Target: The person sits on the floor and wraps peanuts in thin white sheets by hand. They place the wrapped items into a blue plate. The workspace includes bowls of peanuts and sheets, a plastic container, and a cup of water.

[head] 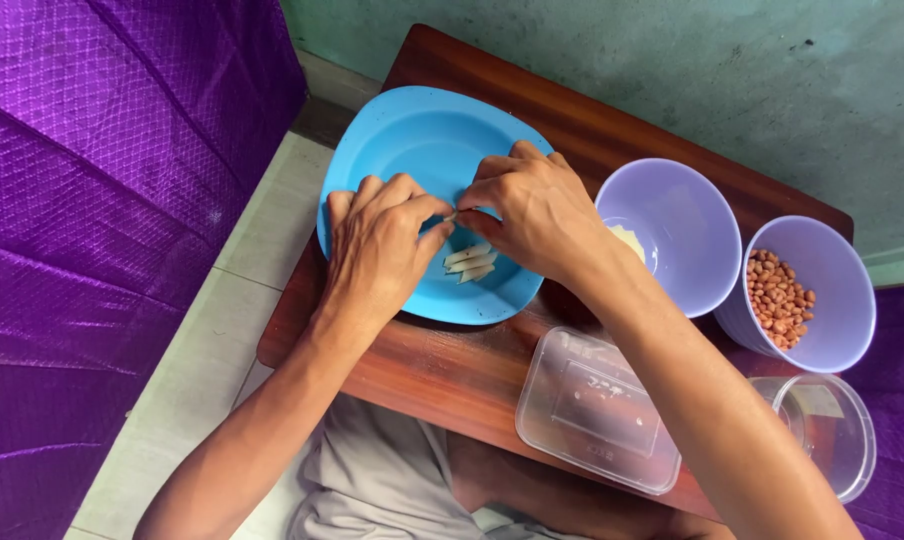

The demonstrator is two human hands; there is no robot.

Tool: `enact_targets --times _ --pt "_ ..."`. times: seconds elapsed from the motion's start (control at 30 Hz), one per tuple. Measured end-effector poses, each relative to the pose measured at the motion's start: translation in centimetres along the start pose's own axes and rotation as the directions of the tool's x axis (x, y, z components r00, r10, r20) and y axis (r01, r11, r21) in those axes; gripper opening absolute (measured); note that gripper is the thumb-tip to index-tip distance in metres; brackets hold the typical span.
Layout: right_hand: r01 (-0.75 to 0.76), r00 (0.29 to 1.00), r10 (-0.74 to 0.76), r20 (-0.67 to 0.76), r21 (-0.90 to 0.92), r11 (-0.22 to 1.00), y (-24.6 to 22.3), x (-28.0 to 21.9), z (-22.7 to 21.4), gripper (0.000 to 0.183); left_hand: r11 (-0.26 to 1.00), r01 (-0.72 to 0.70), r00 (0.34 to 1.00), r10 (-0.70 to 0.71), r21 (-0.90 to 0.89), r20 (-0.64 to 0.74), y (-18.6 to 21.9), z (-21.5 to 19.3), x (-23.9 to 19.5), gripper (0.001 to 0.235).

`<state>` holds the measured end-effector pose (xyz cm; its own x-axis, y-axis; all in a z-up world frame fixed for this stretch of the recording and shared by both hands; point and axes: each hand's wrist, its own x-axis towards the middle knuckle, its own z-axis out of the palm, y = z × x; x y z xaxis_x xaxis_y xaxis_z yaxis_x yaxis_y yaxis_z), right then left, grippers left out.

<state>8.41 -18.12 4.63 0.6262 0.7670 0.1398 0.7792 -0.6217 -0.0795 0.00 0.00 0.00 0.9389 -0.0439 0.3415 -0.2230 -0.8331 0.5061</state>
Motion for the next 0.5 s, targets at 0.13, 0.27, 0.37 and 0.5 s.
enact_targets --times 0.13,0.27,0.37,0.5 --pt "0.050 0.997 -0.052 -0.062 -0.021 0.999 0.1 0.2 1.3 0.003 1.000 0.010 1.000 -0.010 0.013 0.002 -0.2 0.0 0.0 0.021" --pt "0.026 0.996 -0.033 -0.083 -0.081 0.996 -0.1 0.3 2.1 0.010 0.998 0.042 0.999 -0.043 0.036 0.021 0.1 0.2 -0.1 0.020" --pt "0.011 0.999 -0.014 -0.049 -0.063 0.998 0.1 0.3 2.0 0.012 0.998 0.049 0.998 -0.050 0.039 0.024 0.3 0.2 0.1 0.018" --pt "-0.024 0.999 0.023 0.042 0.028 0.999 0.4 0.3 2.0 0.013 0.999 0.046 0.998 -0.047 0.029 0.045 0.1 0.2 0.2 0.013"
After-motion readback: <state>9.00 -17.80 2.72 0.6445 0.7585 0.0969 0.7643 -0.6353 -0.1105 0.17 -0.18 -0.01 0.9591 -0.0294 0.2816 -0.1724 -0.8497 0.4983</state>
